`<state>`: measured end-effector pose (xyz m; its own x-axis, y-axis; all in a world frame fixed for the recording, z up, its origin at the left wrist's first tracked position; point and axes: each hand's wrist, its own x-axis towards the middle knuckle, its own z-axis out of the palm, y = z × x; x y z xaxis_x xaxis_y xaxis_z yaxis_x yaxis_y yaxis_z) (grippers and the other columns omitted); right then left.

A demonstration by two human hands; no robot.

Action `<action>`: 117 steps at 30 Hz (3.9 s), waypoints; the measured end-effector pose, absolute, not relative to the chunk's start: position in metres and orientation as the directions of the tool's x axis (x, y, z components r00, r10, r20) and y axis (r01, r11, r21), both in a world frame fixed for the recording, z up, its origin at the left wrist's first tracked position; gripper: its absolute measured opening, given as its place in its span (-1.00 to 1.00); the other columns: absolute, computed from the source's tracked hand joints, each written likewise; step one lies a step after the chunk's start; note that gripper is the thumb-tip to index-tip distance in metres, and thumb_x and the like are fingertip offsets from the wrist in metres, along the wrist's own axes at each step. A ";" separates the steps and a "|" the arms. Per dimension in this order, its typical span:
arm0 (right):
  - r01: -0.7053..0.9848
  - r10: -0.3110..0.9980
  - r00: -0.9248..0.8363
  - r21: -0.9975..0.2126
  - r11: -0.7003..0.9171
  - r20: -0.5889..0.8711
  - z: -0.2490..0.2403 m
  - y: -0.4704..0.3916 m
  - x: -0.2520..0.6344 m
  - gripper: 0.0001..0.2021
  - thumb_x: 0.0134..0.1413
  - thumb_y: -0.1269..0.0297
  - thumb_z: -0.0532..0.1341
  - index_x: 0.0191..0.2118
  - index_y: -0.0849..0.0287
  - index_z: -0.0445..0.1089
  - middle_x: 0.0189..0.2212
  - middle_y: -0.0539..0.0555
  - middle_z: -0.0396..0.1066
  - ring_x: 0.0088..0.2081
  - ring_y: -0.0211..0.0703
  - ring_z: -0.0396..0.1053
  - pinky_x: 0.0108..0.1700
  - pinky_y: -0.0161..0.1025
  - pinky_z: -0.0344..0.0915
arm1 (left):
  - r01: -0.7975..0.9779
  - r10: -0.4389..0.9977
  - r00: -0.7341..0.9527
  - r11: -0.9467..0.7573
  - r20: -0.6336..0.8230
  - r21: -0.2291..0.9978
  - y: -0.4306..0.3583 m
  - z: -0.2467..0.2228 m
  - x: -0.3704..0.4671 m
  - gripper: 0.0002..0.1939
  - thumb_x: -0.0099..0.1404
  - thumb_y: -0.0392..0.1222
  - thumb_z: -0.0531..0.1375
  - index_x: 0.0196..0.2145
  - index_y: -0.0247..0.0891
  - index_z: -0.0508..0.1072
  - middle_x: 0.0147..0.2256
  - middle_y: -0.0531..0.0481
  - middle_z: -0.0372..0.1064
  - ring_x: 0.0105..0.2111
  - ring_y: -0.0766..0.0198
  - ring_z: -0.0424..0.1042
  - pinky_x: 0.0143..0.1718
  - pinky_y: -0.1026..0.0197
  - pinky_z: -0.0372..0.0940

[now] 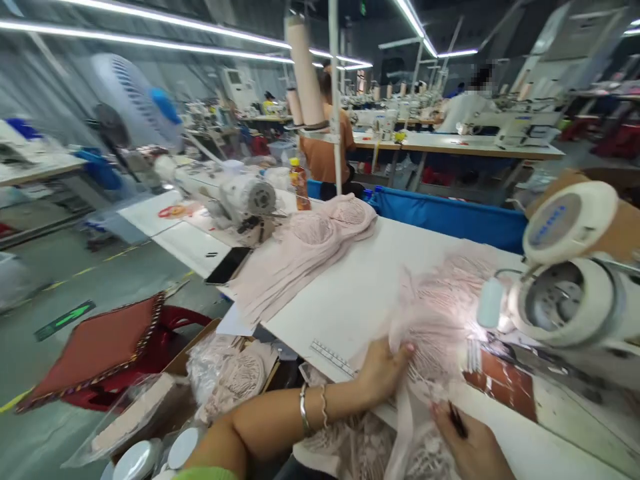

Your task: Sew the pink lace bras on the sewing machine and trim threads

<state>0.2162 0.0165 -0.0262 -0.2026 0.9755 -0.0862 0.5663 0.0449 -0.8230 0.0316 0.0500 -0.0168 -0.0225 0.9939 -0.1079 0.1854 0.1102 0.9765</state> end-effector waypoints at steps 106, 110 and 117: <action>0.915 0.890 -0.266 -0.195 0.354 0.370 -0.029 0.084 0.292 -0.43 0.03 0.65 -0.03 0.08 0.13 0.45 -0.06 0.11 0.53 -0.15 -0.12 0.55 -0.20 -0.27 0.46 | 0.348 0.337 0.902 -0.937 0.272 0.007 0.124 -0.027 0.083 -0.73 0.41 -0.37 0.11 0.03 -0.43 0.43 0.15 -0.36 0.34 0.24 -0.15 0.28 0.25 -0.21 0.21; 0.930 0.879 -0.287 -0.110 0.351 0.382 -0.030 0.094 0.287 -0.53 0.11 0.61 0.00 0.00 0.15 0.50 -0.13 0.13 0.56 -0.18 -0.05 0.54 -0.22 -0.22 0.42 | 0.312 0.337 0.903 -0.941 0.266 0.131 0.143 -0.020 0.077 -0.77 0.38 -0.49 0.07 -0.15 -0.34 0.48 0.02 -0.23 0.41 0.05 0.04 0.40 0.11 -0.07 0.33; 0.951 0.905 -0.265 -0.065 0.303 0.331 -0.023 0.103 0.283 -0.71 0.17 0.55 0.07 -0.24 0.12 0.51 -0.32 0.07 0.56 -0.36 -0.08 0.47 -0.33 -0.20 0.28 | 0.290 0.335 0.900 -0.938 0.279 0.188 0.160 -0.004 0.068 -0.77 0.44 -0.40 0.01 -0.19 -0.31 0.47 -0.14 -0.13 0.45 -0.32 0.23 0.35 -0.12 0.07 0.32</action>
